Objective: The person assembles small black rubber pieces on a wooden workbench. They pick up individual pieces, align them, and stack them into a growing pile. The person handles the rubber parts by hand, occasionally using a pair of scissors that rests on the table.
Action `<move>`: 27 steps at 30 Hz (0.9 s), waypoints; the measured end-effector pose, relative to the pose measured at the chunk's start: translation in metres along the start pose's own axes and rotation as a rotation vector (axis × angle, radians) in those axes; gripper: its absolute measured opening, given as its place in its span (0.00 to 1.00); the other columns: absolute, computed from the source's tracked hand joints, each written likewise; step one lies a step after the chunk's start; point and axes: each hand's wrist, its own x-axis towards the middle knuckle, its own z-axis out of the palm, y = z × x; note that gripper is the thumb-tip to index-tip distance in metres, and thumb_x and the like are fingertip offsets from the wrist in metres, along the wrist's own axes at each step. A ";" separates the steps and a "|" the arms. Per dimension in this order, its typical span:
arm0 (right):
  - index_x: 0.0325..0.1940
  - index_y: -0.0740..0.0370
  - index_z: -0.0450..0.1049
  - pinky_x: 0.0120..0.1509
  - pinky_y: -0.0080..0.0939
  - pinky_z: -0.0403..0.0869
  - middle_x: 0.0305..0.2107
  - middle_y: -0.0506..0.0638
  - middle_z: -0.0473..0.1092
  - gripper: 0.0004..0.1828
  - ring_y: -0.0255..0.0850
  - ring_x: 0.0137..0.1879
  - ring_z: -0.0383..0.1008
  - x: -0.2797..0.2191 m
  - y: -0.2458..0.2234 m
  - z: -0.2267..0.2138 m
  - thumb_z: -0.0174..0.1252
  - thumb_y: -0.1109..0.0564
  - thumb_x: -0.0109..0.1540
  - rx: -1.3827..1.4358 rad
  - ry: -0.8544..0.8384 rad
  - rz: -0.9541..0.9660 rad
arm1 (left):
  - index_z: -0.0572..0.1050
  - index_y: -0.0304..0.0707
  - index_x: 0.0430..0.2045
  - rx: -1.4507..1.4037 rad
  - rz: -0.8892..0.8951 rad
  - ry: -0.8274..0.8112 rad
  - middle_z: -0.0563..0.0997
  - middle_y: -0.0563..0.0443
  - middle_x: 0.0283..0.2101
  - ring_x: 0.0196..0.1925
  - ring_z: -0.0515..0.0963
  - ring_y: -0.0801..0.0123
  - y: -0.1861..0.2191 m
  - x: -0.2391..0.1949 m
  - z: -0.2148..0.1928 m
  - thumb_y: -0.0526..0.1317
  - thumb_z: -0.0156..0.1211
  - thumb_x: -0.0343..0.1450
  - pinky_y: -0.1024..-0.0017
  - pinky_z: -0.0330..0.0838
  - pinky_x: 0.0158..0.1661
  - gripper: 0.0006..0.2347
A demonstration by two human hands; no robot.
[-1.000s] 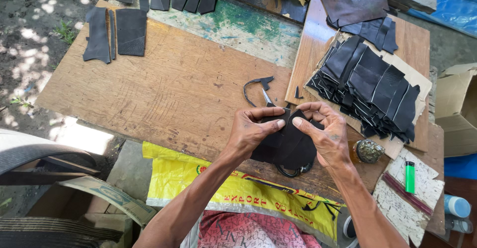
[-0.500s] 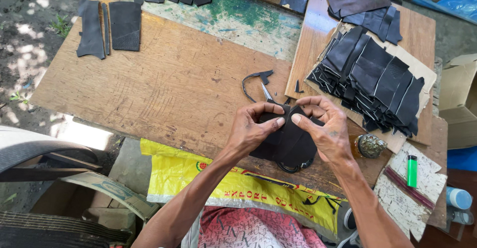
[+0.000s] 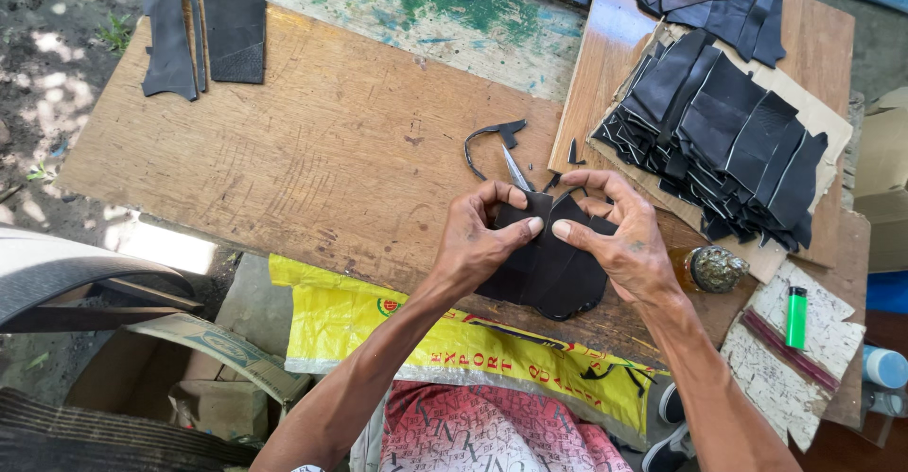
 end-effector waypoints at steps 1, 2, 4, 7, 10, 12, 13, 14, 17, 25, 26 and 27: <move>0.58 0.65 0.69 0.55 0.35 0.80 0.48 0.50 0.72 0.32 0.35 0.51 0.76 0.000 0.000 0.000 0.70 0.66 0.51 0.010 0.006 -0.003 | 0.74 0.36 0.34 0.012 0.001 0.015 0.79 0.58 0.29 0.30 0.75 0.83 0.002 -0.001 0.002 0.32 0.71 0.66 0.83 0.71 0.30 0.10; 0.58 0.65 0.69 0.54 0.35 0.80 0.48 0.51 0.72 0.32 0.35 0.51 0.75 -0.001 0.000 0.000 0.70 0.66 0.51 0.009 0.014 -0.015 | 0.74 0.36 0.33 0.018 0.010 0.020 0.80 0.58 0.29 0.30 0.76 0.83 0.004 -0.002 0.003 0.32 0.71 0.65 0.83 0.71 0.31 0.10; 0.58 0.65 0.69 0.53 0.35 0.80 0.47 0.51 0.71 0.32 0.34 0.50 0.75 -0.001 0.001 0.002 0.70 0.67 0.51 0.010 0.026 -0.038 | 0.74 0.36 0.33 0.030 0.029 0.034 0.80 0.58 0.29 0.30 0.76 0.83 0.008 -0.004 0.004 0.31 0.71 0.65 0.82 0.72 0.31 0.10; 0.59 0.66 0.68 0.48 0.33 0.79 0.40 0.56 0.75 0.32 0.36 0.44 0.78 -0.001 0.003 0.003 0.70 0.68 0.52 -0.011 0.059 0.035 | 0.72 0.36 0.31 0.183 0.186 0.045 0.78 0.57 0.29 0.31 0.75 0.82 0.009 -0.012 0.005 0.32 0.70 0.67 0.82 0.72 0.32 0.09; 0.61 0.68 0.68 0.52 0.33 0.77 0.43 0.55 0.73 0.32 0.35 0.48 0.77 -0.002 0.007 0.007 0.70 0.68 0.54 -0.195 0.063 -0.105 | 0.71 0.35 0.30 0.466 0.426 0.135 0.76 0.52 0.27 0.31 0.72 0.78 0.006 -0.019 0.009 0.30 0.72 0.69 0.78 0.70 0.33 0.10; 0.61 0.66 0.67 0.50 0.36 0.79 0.42 0.54 0.74 0.35 0.37 0.45 0.78 0.004 0.004 0.001 0.70 0.68 0.51 -0.031 0.059 0.002 | 0.69 0.33 0.38 0.260 0.216 0.073 0.79 0.50 0.32 0.34 0.77 0.77 0.009 -0.013 0.005 0.31 0.70 0.69 0.77 0.75 0.34 0.12; 0.61 0.64 0.66 0.48 0.37 0.80 0.42 0.54 0.74 0.37 0.37 0.44 0.79 0.007 0.004 -0.002 0.70 0.67 0.49 0.050 0.052 0.057 | 0.68 0.33 0.41 0.156 0.109 0.048 0.81 0.49 0.35 0.35 0.79 0.76 0.011 -0.010 0.003 0.31 0.69 0.68 0.77 0.77 0.35 0.14; 0.62 0.64 0.67 0.49 0.38 0.80 0.42 0.54 0.73 0.36 0.38 0.45 0.79 0.007 0.005 -0.003 0.70 0.67 0.50 0.152 0.044 0.106 | 0.65 0.34 0.44 0.090 0.067 0.036 0.82 0.47 0.36 0.36 0.81 0.74 0.014 -0.008 -0.001 0.31 0.69 0.67 0.75 0.79 0.36 0.17; 0.63 0.64 0.68 0.54 0.39 0.80 0.45 0.53 0.73 0.35 0.37 0.49 0.79 0.009 0.012 -0.003 0.70 0.66 0.53 0.317 0.009 0.171 | 0.59 0.35 0.52 -0.027 -0.019 0.053 0.85 0.40 0.38 0.38 0.85 0.68 0.025 -0.004 -0.010 0.32 0.68 0.65 0.72 0.82 0.37 0.25; 0.60 0.68 0.68 0.52 0.41 0.81 0.43 0.52 0.77 0.31 0.36 0.45 0.79 0.001 0.034 0.025 0.69 0.69 0.53 0.262 0.023 0.128 | 0.60 0.31 0.60 0.061 -0.097 0.081 0.85 0.38 0.40 0.37 0.84 0.66 0.019 -0.010 -0.033 0.31 0.71 0.62 0.71 0.81 0.35 0.32; 0.60 0.68 0.68 0.51 0.39 0.81 0.43 0.52 0.77 0.31 0.35 0.45 0.78 0.002 0.036 0.029 0.69 0.69 0.53 0.252 0.017 0.129 | 0.61 0.30 0.60 0.089 -0.050 0.079 0.85 0.39 0.41 0.38 0.84 0.67 0.015 -0.012 -0.036 0.31 0.71 0.63 0.71 0.81 0.36 0.31; 0.60 0.68 0.69 0.51 0.38 0.81 0.43 0.52 0.77 0.31 0.34 0.44 0.78 0.004 0.037 0.033 0.69 0.70 0.53 0.242 0.011 0.129 | 0.61 0.29 0.60 0.118 -0.001 0.076 0.85 0.39 0.41 0.40 0.84 0.67 0.012 -0.014 -0.040 0.31 0.71 0.64 0.72 0.81 0.38 0.30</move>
